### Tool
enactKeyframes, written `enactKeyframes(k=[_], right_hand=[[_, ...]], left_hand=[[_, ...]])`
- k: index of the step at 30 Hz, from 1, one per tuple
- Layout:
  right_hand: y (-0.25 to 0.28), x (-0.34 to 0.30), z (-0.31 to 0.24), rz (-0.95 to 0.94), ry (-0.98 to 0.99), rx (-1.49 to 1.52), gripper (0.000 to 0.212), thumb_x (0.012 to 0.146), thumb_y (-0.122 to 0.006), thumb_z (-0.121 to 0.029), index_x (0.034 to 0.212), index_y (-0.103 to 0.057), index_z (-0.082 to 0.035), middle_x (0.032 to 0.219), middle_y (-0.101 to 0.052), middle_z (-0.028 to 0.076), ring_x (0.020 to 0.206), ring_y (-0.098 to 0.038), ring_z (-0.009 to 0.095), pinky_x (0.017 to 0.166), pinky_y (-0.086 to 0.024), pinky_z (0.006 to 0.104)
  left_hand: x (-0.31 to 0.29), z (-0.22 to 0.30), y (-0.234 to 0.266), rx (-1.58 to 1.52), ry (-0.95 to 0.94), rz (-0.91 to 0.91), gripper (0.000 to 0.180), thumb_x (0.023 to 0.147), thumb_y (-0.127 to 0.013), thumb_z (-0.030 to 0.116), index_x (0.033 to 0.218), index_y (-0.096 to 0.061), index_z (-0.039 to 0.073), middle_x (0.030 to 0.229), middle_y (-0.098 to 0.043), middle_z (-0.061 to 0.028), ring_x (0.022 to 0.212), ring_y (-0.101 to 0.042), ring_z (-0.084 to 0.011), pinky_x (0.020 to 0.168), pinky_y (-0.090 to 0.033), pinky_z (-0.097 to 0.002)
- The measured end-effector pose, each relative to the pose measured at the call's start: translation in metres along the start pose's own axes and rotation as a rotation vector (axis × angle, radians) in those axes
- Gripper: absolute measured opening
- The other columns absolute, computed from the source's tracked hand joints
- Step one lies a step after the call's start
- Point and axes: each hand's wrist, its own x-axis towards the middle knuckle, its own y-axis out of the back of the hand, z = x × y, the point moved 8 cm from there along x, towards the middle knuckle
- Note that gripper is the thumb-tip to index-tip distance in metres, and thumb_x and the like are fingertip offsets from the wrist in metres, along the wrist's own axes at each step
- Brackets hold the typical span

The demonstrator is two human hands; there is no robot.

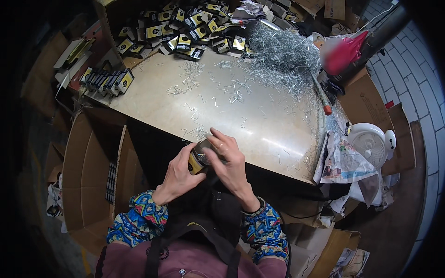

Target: Packaging small items from a workbench into boxes and organizing them.

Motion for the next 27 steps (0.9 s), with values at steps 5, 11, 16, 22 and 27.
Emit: enactKeyframes(k=[5,11,16,22,27], right_hand=[[0.018,-0.012,0.004,0.176,-0.040,-0.016,0.026,0.089,-0.069,-0.003,0.115,-0.071,-0.001,0.131,-0.063,0.016,0.116,-0.060,0.024,0.090,-0.052,0.0317],[0.002,-0.019,0.001,0.014,0.018,0.059,0.025,0.082,-0.076,-0.003,0.107,-0.074,-0.002,0.124,-0.066,0.018,0.107,-0.064,0.028,0.084,-0.054,0.0332],[0.016,-0.022,0.012,0.168,-0.074,0.113,0.020,0.086,-0.072,0.000,0.106,-0.074,0.000,0.125,-0.066,0.017,0.109,-0.064,0.025,0.089,-0.051,0.0311],[-0.001,-0.013,-0.012,0.144,0.079,-0.090,0.016,0.080,-0.075,-0.003,0.096,-0.074,0.000,0.122,-0.068,0.017,0.118,-0.058,0.030,0.092,-0.051,0.0372],[0.004,-0.006,0.003,0.130,-0.065,-0.111,0.009,0.082,-0.073,-0.003,0.089,-0.074,0.001,0.121,-0.068,0.017,0.117,-0.058,0.029,0.093,-0.050,0.0372]], left_hand=[[-0.001,-0.002,0.003,0.056,0.001,0.027,0.074,0.070,-0.079,0.009,0.134,-0.044,-0.002,0.117,-0.061,-0.0238,0.106,-0.064,-0.0410,0.089,-0.053,-0.0427],[-0.002,0.000,0.003,0.052,-0.052,0.051,0.076,0.068,-0.080,0.010,0.135,-0.043,0.003,0.114,-0.059,-0.0211,0.103,-0.063,-0.0416,0.086,-0.053,-0.0444],[-0.002,0.006,0.000,0.075,-0.079,0.041,0.077,0.069,-0.080,0.010,0.135,-0.042,0.003,0.113,-0.060,-0.0207,0.102,-0.063,-0.0415,0.084,-0.054,-0.0443],[-0.004,0.006,-0.006,0.117,-0.120,0.069,0.075,0.069,-0.080,0.008,0.134,-0.044,0.000,0.113,-0.060,-0.0219,0.101,-0.064,-0.0409,0.084,-0.054,-0.0430],[-0.006,0.007,-0.004,0.153,-0.104,0.054,0.075,0.068,-0.080,0.006,0.134,-0.044,0.000,0.109,-0.060,-0.0209,0.098,-0.064,-0.0407,0.082,-0.054,-0.0429]])
